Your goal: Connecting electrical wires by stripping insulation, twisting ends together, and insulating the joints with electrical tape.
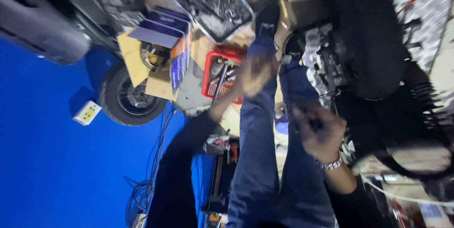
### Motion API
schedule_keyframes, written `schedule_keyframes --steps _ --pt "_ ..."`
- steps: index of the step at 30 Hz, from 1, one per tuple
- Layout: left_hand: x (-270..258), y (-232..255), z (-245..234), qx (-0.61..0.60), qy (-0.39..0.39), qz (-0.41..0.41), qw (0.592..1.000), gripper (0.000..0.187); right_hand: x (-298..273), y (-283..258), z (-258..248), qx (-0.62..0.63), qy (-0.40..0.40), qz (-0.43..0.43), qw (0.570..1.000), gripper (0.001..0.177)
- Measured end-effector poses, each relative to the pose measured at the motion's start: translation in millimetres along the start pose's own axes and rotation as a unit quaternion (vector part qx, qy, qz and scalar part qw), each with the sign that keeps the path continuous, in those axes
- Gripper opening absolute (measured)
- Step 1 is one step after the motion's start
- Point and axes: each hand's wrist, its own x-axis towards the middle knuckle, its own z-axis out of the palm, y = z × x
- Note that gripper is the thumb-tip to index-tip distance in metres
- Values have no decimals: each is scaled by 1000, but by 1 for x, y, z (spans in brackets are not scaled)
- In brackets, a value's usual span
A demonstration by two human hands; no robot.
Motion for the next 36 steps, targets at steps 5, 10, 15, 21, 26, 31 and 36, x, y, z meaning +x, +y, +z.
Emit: schedule_keyframes --steps 5,10,15,21,26,31,36 --pt "240 135 -178 808 318 163 468 21 18 66 25 -104 61 269 956 13" --pt "334 164 -255 846 341 99 398 38 46 107 41 -67 86 256 961 4" --pt "319 180 -244 782 277 125 545 24 28 134 32 -75 114 246 960 6" --pt "204 122 -92 701 178 128 678 14 -13 71 4 198 261 246 912 10" --pt "8 37 238 621 -164 138 754 19 -124 -5 -40 320 335 234 855 16" --pt "-157 -76 382 668 -380 85 634 37 -258 -90 -90 351 393 164 834 15" --pt "-283 -200 420 741 -464 125 470 12 -441 -105 -113 341 434 112 826 29"
